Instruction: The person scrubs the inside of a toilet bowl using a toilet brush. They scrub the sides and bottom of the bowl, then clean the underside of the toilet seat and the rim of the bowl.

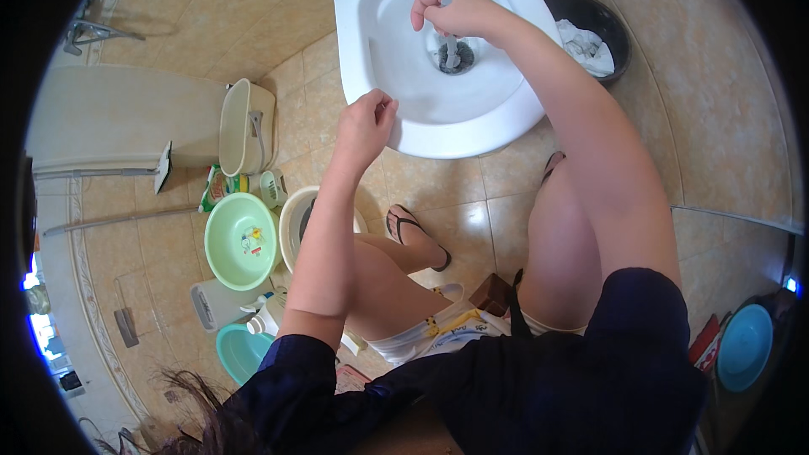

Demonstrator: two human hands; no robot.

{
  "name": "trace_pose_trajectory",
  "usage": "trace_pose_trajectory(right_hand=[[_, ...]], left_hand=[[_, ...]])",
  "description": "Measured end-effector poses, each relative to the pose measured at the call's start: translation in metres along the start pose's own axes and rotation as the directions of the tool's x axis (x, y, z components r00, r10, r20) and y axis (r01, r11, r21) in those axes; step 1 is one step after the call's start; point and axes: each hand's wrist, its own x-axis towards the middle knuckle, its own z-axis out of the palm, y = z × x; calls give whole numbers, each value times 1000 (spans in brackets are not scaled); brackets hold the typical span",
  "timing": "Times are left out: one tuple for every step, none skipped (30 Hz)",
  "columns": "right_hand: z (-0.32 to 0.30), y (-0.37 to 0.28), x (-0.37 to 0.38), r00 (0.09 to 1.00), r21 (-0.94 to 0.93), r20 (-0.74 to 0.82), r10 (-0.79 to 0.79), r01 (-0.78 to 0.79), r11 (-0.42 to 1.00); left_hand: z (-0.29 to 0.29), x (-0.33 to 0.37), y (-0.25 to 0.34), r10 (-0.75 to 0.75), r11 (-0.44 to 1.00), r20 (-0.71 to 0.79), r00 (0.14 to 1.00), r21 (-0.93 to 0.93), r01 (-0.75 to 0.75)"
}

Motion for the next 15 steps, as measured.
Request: trace_pose_trajectory(right_hand=[[-2,-5,-3,1000,-23,29,-4,5,1000],[-2,-7,-4,998,-46,59,-8,11,999],[3,-2,-3,998,-51,40,-48,50,997],[13,5,0,996,-55,19,-91,91,994],[17,10,2,991,-60,-2,-133,133,989],[14,14,4,989,-71,-19,-147,145,987],[14,11,6,986,-82,-31,-162,159,984],[14,9,7,983,-93,-43,-176,171,981],[2,4,6,996,-102,74,-53,61,993],[-2,-5,3,993,-143,114,-42,58,988],[-5,-15,-3,987,-180,154,-37,65,981],[-5,-19,-6,981,-217,194,-31,73,973],[-5,-16,-6,986,-211,162,-42,76,974],[-4,-10,-4,993,-174,99,-65,81,981],[-2,-1,0,996,-137,35,-86,90,987]], left_hand=[[1,1,-1,4,1000,1,1000,-10,-4],[1,1,-1,8,1000,1,1000,-20,-8],[2,1,0,3,1000,8,1000,-20,-3],[1,1,1,2,1000,14,1000,-16,-1],[0,1,2,0,1000,21,1000,-13,1],[1,2,4,4,1000,22,1000,-9,-4],[0,2,5,5,1000,20,1000,-5,-4],[0,1,6,5,1000,19,1000,-1,-4],[0,1,5,5,1000,19,1000,-13,-5],[1,1,4,4,1000,18,1000,-22,-3],[-1,-1,4,3,1000,14,1000,-24,-2],[-4,-3,4,-4,1000,12,1000,-12,4],[-3,-1,5,-5,1000,14,1000,-17,5],[-3,0,5,-7,1000,14,1000,-21,7],[-2,-1,4,2,1000,12,1000,-28,-1]])
